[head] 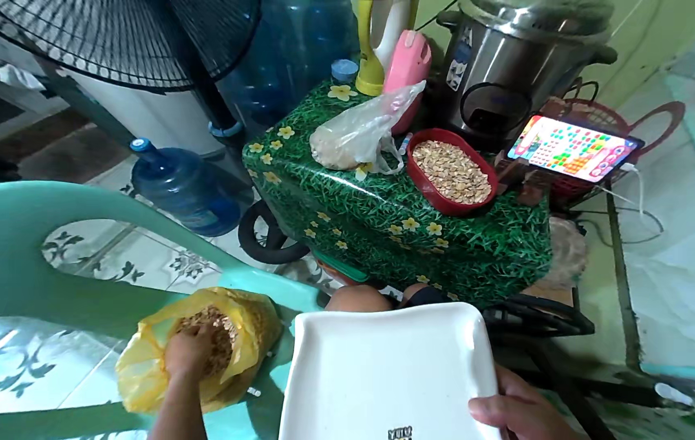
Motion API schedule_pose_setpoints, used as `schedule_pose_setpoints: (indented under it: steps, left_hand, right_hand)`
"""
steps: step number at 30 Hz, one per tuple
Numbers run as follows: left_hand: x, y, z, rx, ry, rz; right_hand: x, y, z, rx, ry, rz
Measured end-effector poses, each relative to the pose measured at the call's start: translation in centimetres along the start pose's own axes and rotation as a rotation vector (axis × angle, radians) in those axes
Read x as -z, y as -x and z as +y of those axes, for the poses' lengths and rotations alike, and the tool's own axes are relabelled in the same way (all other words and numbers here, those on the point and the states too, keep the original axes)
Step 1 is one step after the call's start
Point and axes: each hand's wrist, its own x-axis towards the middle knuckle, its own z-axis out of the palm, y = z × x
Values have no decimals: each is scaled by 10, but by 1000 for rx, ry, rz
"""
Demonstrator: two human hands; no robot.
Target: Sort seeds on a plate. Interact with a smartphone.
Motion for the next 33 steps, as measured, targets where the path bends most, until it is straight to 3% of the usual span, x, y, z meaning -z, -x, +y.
schedule_pose_setpoints:
  steps: [10, 13, 20, 25, 30, 33]
  left_hand:
    - [14, 10, -1, 203, 815, 24]
    - [28, 16, 4, 203, 1077, -68]
    - [58, 36, 1, 101, 1420, -312]
    - [87, 74, 29, -82, 1407, -464]
    - [120, 134, 93, -315, 1326, -637]
    - [128, 185, 138, -540, 1118, -706]
  right_hand:
    - [1, -1, 0, -14, 0, -26]
    - [2, -1, -1, -16, 21, -7]
    - [6, -6, 1, 4, -17, -38]
    - [8, -9, 2, -19, -25, -34]
    - [5, -8, 1, -78, -37, 9]
    - [7, -5, 3, -51, -54, -4]
